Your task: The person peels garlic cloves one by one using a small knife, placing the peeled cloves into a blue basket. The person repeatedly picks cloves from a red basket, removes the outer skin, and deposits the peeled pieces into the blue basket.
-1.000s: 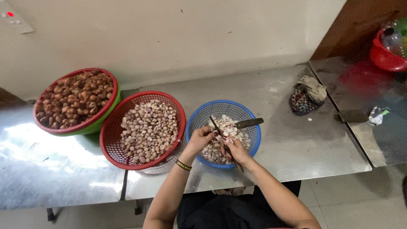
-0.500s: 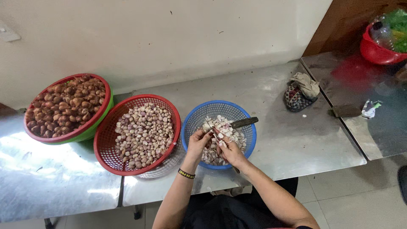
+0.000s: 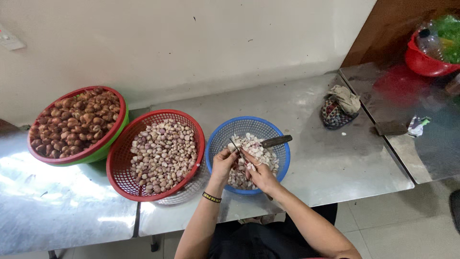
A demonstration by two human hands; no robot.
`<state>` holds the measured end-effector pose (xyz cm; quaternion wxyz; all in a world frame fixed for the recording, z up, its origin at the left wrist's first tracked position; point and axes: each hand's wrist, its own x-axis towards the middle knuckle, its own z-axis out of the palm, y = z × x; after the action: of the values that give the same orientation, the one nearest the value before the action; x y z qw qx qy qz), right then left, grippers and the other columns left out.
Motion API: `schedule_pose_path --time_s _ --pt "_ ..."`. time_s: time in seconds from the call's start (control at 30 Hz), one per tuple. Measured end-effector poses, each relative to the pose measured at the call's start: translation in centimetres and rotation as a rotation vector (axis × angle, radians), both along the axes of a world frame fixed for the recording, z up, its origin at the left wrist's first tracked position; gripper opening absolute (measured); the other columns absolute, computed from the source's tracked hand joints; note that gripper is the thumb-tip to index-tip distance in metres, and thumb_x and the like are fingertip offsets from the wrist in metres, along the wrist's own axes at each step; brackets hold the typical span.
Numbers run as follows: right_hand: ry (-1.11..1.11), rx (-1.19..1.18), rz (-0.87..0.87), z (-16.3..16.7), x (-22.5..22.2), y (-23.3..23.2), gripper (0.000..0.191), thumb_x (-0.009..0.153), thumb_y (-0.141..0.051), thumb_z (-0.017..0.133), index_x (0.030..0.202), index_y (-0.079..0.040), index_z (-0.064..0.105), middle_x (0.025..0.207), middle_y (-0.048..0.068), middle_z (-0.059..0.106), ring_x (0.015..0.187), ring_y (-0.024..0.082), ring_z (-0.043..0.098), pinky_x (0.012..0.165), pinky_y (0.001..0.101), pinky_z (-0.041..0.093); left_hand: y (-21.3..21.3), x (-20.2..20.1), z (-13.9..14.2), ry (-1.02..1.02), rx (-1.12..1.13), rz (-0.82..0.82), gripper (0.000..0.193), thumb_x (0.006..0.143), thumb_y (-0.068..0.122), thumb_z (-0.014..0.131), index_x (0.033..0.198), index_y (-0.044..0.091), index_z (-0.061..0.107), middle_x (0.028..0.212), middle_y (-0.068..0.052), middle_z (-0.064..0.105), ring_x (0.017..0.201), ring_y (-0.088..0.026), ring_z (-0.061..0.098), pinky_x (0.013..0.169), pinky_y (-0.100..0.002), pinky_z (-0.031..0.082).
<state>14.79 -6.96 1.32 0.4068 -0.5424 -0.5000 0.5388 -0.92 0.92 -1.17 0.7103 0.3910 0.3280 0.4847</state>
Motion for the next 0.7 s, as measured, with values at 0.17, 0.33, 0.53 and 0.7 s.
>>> schedule_pose_path --time_s 0.17,0.33,0.53,0.7 --pt "-0.048 0.095 0.028 -0.4 0.4 0.0 0.061 0.104 -0.009 0.048 0.160 -0.032 0.038 0.067 -0.004 0.055 0.057 0.005 0.048 0.054 0.0231 0.046 -0.5 -0.3 0.0 0.054 0.093 -0.057 0.014 0.096 0.016 0.073 0.097 0.002 0.074 0.073 0.000 0.066 0.057 -0.007 0.056 0.050 -0.024 0.044" --pt "-0.092 0.080 0.015 -0.1 0.0 1.4 0.058 0.106 -0.011 0.047 0.160 -0.031 0.038 0.069 -0.004 0.055 0.060 0.006 0.048 0.055 0.0247 0.046 -0.5 -0.2 0.1 -0.048 -0.077 -0.097 0.015 0.098 0.018 0.070 0.098 0.003 0.070 0.077 -0.001 0.069 0.059 -0.008 0.058 0.051 -0.024 0.044" --pt "-0.120 0.091 0.038 0.4 0.1 -0.3 0.061 0.103 -0.009 0.048 0.159 -0.030 0.038 0.067 -0.002 0.056 0.063 0.008 0.052 0.061 0.0253 0.048 0.1 -0.2 -0.1 -0.045 0.017 -0.046 0.019 0.098 0.020 0.070 0.097 0.001 0.071 0.076 -0.001 0.068 0.060 -0.009 0.058 0.052 -0.026 0.047" --pt "-0.080 0.268 0.015 0.9 0.0 1.1 0.061 0.103 -0.007 0.050 0.159 -0.027 0.040 0.080 -0.005 0.061 0.068 0.007 0.054 0.065 0.0248 0.052 -0.4 0.2 0.0 -0.065 -0.054 -0.134 0.014 0.097 0.019 0.073 0.100 0.005 0.071 0.078 0.001 0.067 0.061 -0.007 0.054 0.053 -0.023 0.040"
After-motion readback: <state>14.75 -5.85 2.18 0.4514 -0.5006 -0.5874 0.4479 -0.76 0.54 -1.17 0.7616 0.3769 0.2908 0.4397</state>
